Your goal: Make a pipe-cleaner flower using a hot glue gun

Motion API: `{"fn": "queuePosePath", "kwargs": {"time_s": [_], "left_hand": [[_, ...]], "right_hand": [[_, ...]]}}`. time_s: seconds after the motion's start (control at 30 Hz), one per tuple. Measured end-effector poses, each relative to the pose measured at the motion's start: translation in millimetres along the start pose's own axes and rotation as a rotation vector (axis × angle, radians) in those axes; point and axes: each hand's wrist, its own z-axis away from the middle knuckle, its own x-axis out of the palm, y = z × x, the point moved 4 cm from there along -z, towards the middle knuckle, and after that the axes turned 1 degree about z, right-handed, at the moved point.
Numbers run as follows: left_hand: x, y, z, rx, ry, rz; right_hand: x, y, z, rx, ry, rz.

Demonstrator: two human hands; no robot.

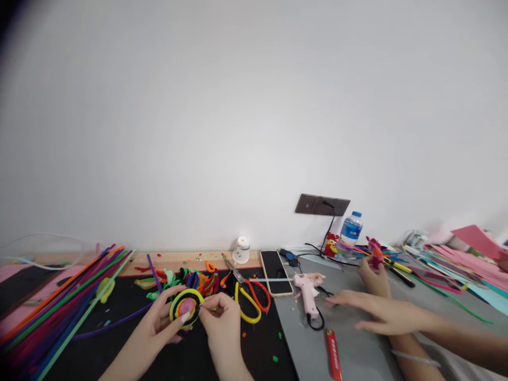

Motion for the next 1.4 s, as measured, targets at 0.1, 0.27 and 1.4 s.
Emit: {"fn": "queuePosePath", "kwargs": {"time_s": [0.1,0.27,1.4], "left_hand": [[-2.7,2.1,0.1,0.042,-0.007,-0.020],[-5.8,3.6,0.4,0.128,-0.008,-0.044],[-12.3,3.5,-3.4,0.247,0.004,-0.175]], "right_hand": [[-0.9,-4.7,-0.3,-0.001,-0.024,0.051],[1.0,-9.4,0.1,0.009,-0.078,0.078],[5.5,-8.4,-0.5,0.091,-0.248,0.018]]}}
